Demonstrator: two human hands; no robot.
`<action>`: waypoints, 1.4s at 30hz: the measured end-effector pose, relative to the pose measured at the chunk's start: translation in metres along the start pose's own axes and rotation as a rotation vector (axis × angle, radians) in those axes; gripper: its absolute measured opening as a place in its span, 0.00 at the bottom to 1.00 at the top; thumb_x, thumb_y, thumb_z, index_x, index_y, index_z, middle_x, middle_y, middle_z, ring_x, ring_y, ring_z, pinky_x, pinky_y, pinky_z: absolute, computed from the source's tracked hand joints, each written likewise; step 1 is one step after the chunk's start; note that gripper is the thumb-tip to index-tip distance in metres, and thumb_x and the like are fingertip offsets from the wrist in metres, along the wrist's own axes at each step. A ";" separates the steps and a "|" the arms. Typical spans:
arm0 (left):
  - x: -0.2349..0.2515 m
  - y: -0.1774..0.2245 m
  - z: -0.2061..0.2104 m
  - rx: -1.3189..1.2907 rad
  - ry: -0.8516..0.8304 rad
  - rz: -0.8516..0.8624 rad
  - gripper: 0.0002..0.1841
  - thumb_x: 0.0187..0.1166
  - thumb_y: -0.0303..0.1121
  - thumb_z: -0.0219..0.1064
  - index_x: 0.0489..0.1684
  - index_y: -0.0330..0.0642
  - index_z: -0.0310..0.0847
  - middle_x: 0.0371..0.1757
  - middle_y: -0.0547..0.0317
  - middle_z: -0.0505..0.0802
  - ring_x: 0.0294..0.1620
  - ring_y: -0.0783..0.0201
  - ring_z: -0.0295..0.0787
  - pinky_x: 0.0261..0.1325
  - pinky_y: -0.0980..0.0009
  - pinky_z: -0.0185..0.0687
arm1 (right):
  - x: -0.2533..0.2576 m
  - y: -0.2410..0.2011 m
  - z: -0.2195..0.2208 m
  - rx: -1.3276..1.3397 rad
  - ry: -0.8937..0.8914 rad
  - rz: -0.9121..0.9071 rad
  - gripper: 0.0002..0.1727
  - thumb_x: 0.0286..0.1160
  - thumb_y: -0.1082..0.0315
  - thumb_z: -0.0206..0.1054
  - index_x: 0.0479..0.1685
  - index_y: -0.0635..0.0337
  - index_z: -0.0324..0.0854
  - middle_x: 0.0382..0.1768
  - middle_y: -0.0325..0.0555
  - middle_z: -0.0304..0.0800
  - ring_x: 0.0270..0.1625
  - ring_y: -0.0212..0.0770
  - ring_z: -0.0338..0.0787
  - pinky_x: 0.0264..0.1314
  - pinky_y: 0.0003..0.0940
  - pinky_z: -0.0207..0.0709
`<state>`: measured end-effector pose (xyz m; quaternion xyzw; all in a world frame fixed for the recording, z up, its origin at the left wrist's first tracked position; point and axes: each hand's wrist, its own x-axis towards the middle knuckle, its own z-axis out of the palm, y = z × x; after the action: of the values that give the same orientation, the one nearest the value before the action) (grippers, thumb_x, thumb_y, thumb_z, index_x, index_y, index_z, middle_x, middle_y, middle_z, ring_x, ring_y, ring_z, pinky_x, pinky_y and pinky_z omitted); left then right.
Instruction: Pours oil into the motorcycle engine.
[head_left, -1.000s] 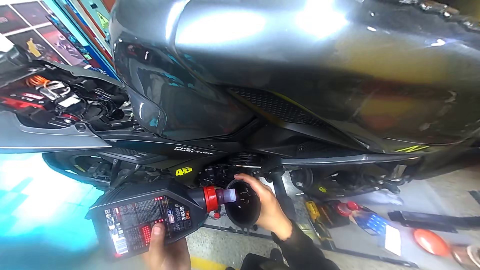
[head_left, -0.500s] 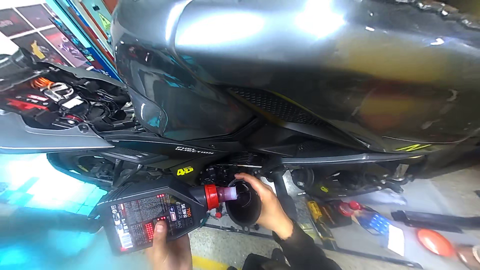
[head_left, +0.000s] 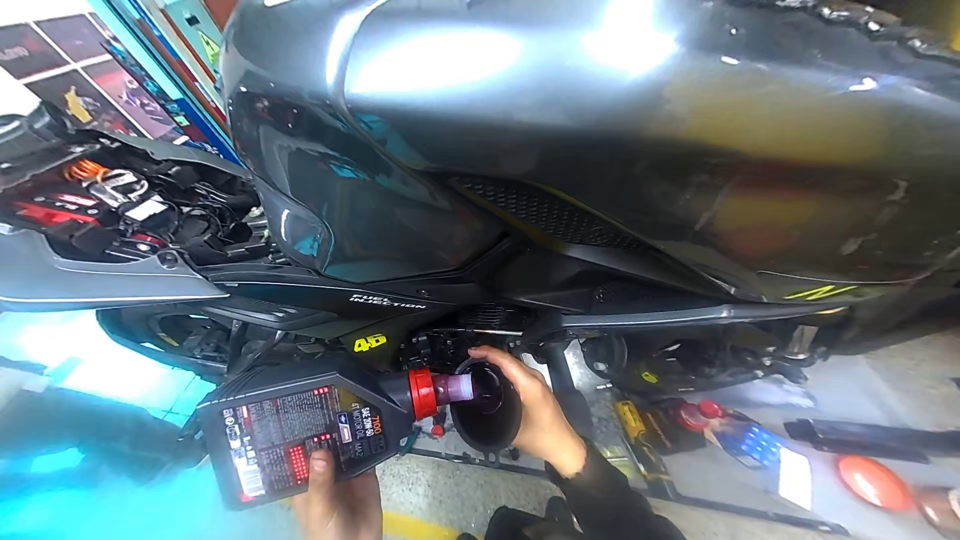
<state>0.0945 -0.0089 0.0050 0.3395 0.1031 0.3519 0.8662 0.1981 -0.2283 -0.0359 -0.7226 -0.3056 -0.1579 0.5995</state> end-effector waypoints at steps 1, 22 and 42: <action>0.000 0.000 0.001 0.011 0.000 0.003 0.37 0.47 0.42 0.92 0.60 0.46 0.77 0.49 0.47 0.94 0.50 0.53 0.96 0.52 0.51 0.94 | 0.000 0.000 0.000 0.001 -0.002 -0.001 0.43 0.52 0.55 0.87 0.77 0.48 0.78 0.68 0.36 0.88 0.67 0.33 0.88 0.69 0.41 0.87; 0.002 -0.002 0.004 0.016 0.025 0.012 0.37 0.48 0.40 0.92 0.59 0.44 0.77 0.49 0.46 0.94 0.50 0.54 0.96 0.52 0.52 0.94 | 0.001 0.000 0.000 -0.012 -0.006 0.015 0.44 0.50 0.53 0.88 0.77 0.45 0.78 0.66 0.35 0.89 0.65 0.32 0.89 0.67 0.41 0.88; 0.002 -0.004 0.003 0.006 0.044 -0.018 0.34 0.50 0.40 0.91 0.57 0.43 0.78 0.47 0.46 0.94 0.48 0.54 0.96 0.50 0.52 0.95 | 0.001 0.000 -0.001 -0.005 -0.006 0.011 0.43 0.51 0.53 0.87 0.77 0.48 0.78 0.66 0.36 0.89 0.66 0.32 0.89 0.68 0.42 0.88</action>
<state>0.0993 -0.0110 0.0046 0.3332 0.1260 0.3512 0.8659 0.1987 -0.2286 -0.0352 -0.7261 -0.3032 -0.1532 0.5978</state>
